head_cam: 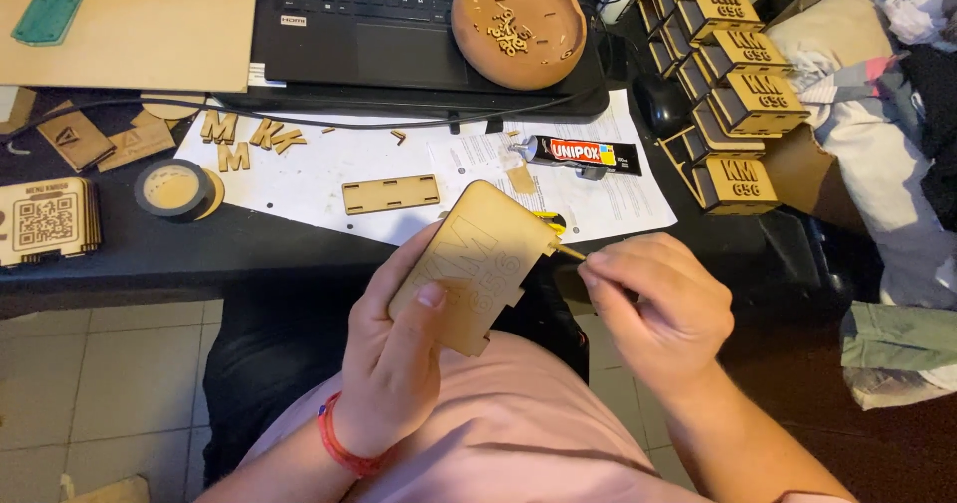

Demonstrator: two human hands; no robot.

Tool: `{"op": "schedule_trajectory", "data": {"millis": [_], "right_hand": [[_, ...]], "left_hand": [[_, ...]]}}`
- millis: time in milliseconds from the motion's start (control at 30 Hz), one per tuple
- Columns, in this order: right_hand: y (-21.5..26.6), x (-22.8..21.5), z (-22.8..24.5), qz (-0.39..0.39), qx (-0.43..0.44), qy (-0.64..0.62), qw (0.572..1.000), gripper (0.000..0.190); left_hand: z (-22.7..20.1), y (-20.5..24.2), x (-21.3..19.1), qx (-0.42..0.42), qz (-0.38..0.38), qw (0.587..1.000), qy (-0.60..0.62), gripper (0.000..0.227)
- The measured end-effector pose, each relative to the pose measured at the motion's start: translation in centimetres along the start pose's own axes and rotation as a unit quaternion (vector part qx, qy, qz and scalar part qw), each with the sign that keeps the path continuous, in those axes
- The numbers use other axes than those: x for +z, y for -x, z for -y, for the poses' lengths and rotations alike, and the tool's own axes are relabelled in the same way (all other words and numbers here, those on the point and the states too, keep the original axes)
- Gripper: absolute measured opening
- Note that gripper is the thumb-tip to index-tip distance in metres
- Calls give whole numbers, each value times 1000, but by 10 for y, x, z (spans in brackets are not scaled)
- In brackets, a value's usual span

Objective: The person assembles a wooden puzzle box by inserting small wooden sticks into slots on a larger wooden piece. They use a small stick to apply glue from a tube to the slots before inserting the pieces. The person then places the assembled box onto a laser cutter machine.

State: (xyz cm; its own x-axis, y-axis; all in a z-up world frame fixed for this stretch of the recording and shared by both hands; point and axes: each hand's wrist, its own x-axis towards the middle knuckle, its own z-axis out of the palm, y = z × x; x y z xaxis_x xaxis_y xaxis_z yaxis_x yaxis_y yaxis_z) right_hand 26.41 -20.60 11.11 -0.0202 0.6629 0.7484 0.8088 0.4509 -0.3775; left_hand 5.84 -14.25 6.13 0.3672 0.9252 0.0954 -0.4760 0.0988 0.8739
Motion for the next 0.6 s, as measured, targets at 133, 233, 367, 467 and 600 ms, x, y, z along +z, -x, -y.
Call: {"op": "schedule_trajectory", "data": {"millis": [133,233,367,467,600], "right_hand": [[-5,-6,-42,30,23,49,998,12],[-14,-4,-116,29,101,150,983,16],[-35,22,-181,129,239,51,961,14],[-24,39,-204,150,256,22,955,12],[-25,44,-190,188,290,53,937,12]], "left_hand": [[6,-7,-17,4,-27,999,-24,47],[8,-22,-42,149,-49,918,-364,44],[13,-42,-63,109,-172,947,-248,44],[18,-51,-84,180,-159,954,-179,44],[14,-69,-98,286,-141,893,-317,43]]}}
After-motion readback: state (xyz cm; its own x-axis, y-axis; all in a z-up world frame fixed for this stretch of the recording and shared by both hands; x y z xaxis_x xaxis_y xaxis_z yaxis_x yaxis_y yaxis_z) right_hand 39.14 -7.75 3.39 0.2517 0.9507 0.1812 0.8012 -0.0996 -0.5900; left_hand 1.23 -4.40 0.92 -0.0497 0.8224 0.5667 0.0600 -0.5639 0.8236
